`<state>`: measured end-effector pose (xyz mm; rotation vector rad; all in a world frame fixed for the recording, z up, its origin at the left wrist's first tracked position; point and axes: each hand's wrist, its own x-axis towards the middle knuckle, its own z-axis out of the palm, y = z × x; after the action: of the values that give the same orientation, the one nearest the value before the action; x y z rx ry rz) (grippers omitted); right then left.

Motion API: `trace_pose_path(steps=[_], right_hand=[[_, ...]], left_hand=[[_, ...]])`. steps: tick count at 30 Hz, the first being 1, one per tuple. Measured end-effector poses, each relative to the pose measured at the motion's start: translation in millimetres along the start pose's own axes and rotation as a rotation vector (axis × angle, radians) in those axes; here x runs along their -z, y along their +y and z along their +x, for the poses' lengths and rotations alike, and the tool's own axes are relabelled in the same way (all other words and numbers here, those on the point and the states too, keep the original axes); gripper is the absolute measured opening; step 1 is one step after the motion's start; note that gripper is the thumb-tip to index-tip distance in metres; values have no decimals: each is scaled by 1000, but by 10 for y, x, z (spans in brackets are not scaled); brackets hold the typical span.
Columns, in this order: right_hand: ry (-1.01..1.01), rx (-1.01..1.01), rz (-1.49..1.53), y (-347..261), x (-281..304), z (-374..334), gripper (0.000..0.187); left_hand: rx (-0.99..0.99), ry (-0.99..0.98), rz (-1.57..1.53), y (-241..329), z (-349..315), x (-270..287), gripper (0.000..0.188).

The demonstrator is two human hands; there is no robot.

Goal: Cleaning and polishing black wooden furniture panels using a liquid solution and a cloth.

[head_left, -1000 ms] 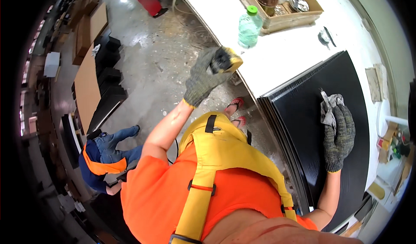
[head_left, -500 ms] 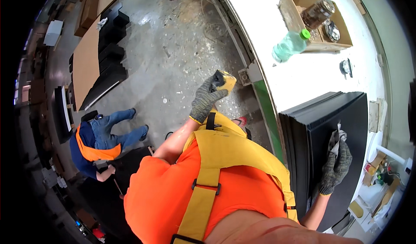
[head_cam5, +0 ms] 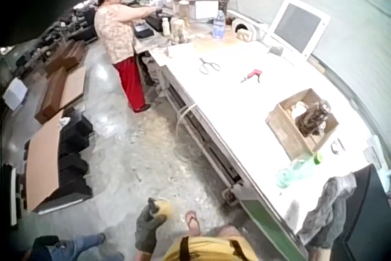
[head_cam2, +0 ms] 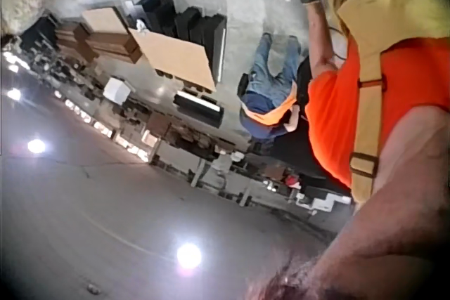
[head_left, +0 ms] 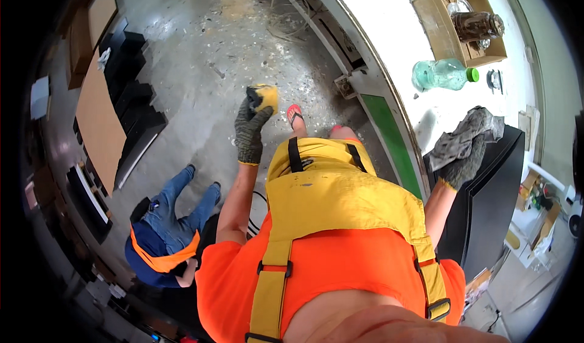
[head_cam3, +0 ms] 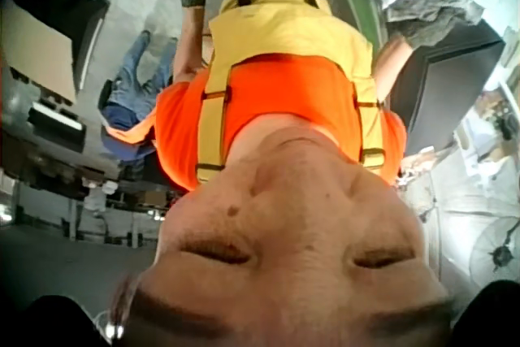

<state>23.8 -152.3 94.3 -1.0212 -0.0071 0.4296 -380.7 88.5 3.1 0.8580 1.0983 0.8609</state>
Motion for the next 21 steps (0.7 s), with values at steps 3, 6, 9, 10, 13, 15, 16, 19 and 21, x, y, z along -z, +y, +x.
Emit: trace_pose_path(steps=[3, 6, 9, 10, 13, 15, 16, 19, 21], right_hand=[[6, 187, -108, 199, 87, 367, 42], [326, 370, -704, 425, 153, 705, 36], [319, 487, -1328, 644, 255, 923, 46], [255, 500, -1411, 717, 306, 951, 48], [254, 724, -1868, 926, 472, 958, 49], [264, 742, -1948, 998, 583, 968, 47], [260, 780, -1863, 1019, 635, 963, 45], [327, 745, -1933, 1073, 727, 1009, 42], [328, 742, -1805, 1098, 760, 1026, 41]], left_hand=[[40, -33, -7, 19, 224, -5, 59], [61, -100, -47, 66, 387, -242, 57], [0, -145, 17, 193, 381, -566, 50], [-47, -158, 70, 244, 337, -669, 49], [-95, -138, 100, 343, 185, -986, 50], [19, -133, 43, 377, 116, -1172, 56], [6, -145, 52, 390, 89, -1257, 58], [51, -189, 50, 431, 66, -1467, 61], [66, -254, 24, 439, 92, -1590, 59]])
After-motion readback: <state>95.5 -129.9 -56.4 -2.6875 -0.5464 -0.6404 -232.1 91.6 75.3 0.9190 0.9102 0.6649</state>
